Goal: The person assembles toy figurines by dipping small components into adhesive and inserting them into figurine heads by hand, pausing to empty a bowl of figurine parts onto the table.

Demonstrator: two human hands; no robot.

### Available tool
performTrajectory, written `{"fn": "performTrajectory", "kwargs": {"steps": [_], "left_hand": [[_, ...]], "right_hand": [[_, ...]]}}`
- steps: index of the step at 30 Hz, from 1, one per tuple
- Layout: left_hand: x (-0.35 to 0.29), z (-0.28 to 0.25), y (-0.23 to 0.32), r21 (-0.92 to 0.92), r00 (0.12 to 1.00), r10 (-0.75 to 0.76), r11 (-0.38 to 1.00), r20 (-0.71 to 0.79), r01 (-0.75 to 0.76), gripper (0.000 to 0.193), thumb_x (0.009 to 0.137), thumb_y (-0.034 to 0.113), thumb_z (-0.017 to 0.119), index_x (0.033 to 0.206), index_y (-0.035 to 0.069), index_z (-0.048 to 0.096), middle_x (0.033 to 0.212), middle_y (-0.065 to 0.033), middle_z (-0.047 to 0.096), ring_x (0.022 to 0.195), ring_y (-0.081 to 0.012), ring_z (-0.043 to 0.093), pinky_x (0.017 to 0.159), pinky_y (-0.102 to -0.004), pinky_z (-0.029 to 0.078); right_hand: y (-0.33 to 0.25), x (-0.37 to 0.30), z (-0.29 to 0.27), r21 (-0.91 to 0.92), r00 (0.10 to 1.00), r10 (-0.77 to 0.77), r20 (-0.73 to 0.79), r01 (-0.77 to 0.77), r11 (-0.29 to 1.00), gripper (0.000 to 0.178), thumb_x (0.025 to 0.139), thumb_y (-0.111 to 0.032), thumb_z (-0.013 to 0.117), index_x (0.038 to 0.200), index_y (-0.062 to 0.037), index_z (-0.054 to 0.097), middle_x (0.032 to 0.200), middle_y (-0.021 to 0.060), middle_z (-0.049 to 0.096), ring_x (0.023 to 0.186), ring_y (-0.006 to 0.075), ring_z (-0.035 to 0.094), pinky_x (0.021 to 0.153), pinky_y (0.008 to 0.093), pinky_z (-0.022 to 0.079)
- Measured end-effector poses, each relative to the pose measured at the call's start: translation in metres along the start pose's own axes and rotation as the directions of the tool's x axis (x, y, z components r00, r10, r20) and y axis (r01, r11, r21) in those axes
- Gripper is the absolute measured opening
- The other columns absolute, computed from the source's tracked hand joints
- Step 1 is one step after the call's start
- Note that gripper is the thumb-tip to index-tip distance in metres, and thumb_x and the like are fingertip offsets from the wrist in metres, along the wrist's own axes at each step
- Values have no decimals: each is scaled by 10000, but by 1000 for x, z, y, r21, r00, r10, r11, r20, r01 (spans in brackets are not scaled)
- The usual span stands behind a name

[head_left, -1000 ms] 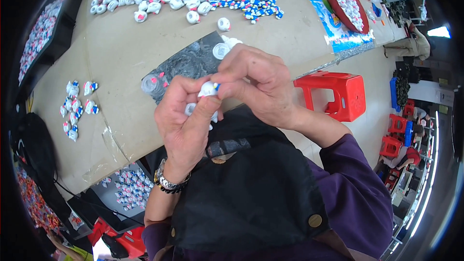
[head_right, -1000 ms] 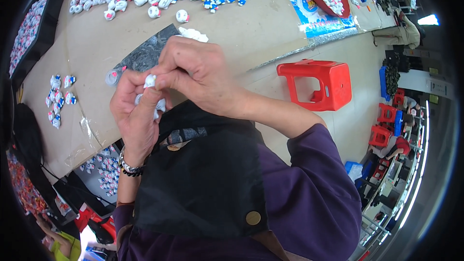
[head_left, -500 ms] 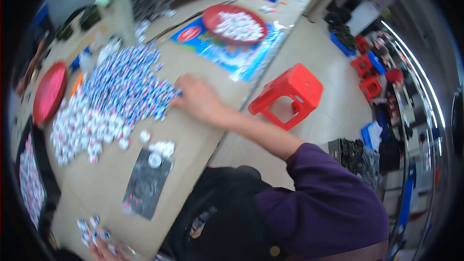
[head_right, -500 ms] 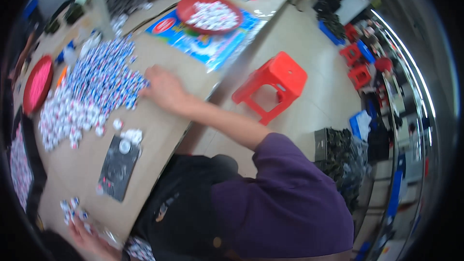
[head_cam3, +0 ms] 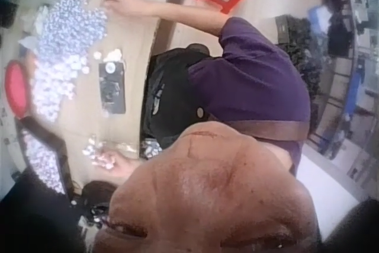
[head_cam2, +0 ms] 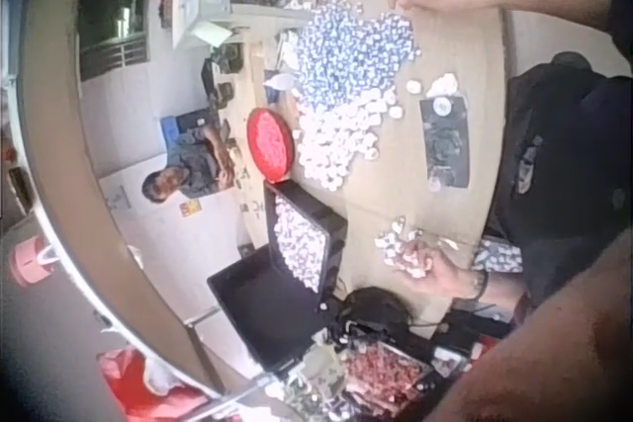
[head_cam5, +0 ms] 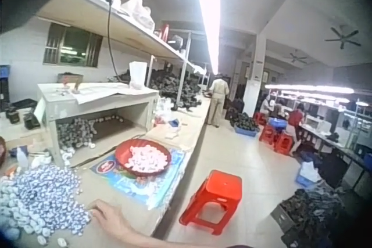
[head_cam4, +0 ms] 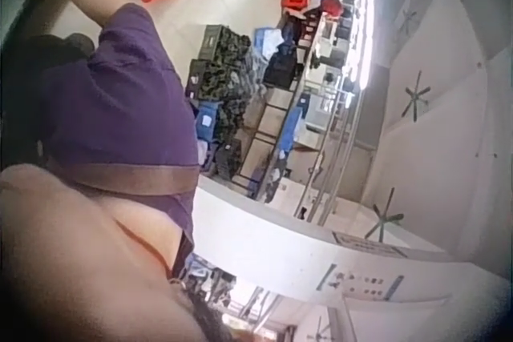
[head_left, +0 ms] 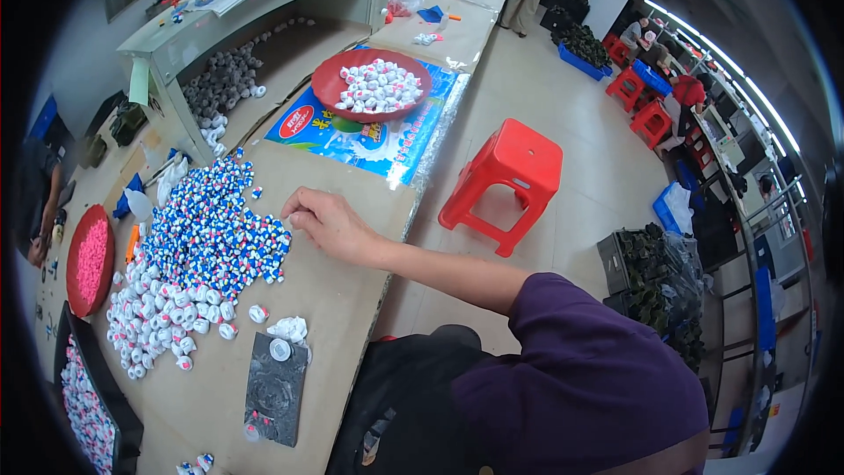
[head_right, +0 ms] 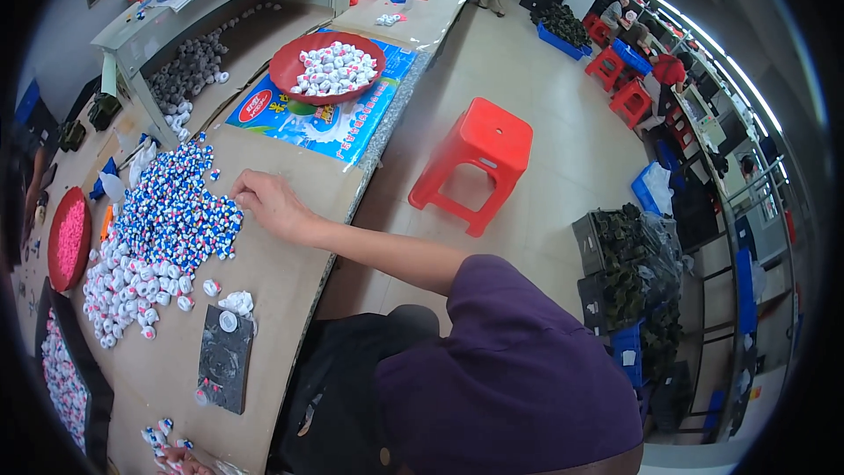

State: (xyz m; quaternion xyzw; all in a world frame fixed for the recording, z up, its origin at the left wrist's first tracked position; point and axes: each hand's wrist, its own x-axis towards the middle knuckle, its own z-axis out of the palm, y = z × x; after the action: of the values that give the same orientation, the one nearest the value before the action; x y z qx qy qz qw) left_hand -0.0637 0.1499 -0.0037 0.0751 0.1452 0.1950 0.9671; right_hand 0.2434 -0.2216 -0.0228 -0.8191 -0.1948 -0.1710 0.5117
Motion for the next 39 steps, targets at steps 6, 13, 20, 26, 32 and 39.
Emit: {"fn": "performTrajectory", "kwargs": {"steps": [6, 13, 20, 26, 32, 39], "left_hand": [[-7, 56, -67, -39, 998, -2, 999, -56, 0, 369, 856, 62, 546, 1215, -17, 515, 1129, -186, 526, 1003, -290, 467, 523, -271, 419], [-14, 69, -98, -41, 930, -361, 930, 66, 364, 167, 973, 98, 410, 1048, -20, 502, 941, -144, 473, 727, -202, 447, 502, -270, 394], [-21, 68, -118, -44, 921, -380, 922, 87, 384, 117, 941, 19, 467, 1046, -31, 463, 943, -100, 424, 646, -155, 395, 540, -274, 366], [-23, 61, -120, 15, 937, -350, 937, 18, 349, 156, 925, -21, 461, 1080, -35, 461, 963, -96, 421, 651, -151, 387, 525, -260, 357], [-26, 68, -129, -22, 913, -404, 914, 58, 406, 175, 957, 56, 448, 1113, -21, 468, 926, -80, 454, 622, -151, 382, 491, -255, 339], [-33, 77, -138, -62, 900, -434, 898, 43, 436, 259, 985, 263, 441, 1076, 23, 480, 864, -76, 482, 597, -172, 382, 458, -290, 321]], "right_hand": [[-49, -10, 7, 556, 806, 352, 476, -586, 590, 78, 939, -89, 535, 952, -25, 578, 748, 13, 562, 605, 43, 517, 526, 211, 434], [-63, -31, 19, 533, 737, 242, 631, -638, 555, 82, 926, -88, 559, 950, -11, 574, 754, 38, 586, 560, 57, 528, 481, 201, 440], [-70, -32, 17, 534, 714, 226, 662, -662, 527, 110, 932, -108, 566, 975, -7, 575, 756, 30, 579, 565, 51, 527, 484, 198, 438], [-78, -37, 14, 544, 725, 246, 644, -659, 518, 151, 956, -164, 552, 1005, -24, 576, 723, 2, 535, 546, 33, 478, 461, 189, 386], [-77, -39, 11, 526, 626, 293, 723, -773, 354, 155, 944, -136, 561, 1048, -22, 580, 736, 13, 554, 550, 45, 499, 484, 197, 416], [-72, -44, 9, 527, 645, 259, 719, -749, 400, 158, 919, -61, 555, 1069, -17, 579, 765, 26, 571, 602, 59, 548, 531, 206, 461]]}}
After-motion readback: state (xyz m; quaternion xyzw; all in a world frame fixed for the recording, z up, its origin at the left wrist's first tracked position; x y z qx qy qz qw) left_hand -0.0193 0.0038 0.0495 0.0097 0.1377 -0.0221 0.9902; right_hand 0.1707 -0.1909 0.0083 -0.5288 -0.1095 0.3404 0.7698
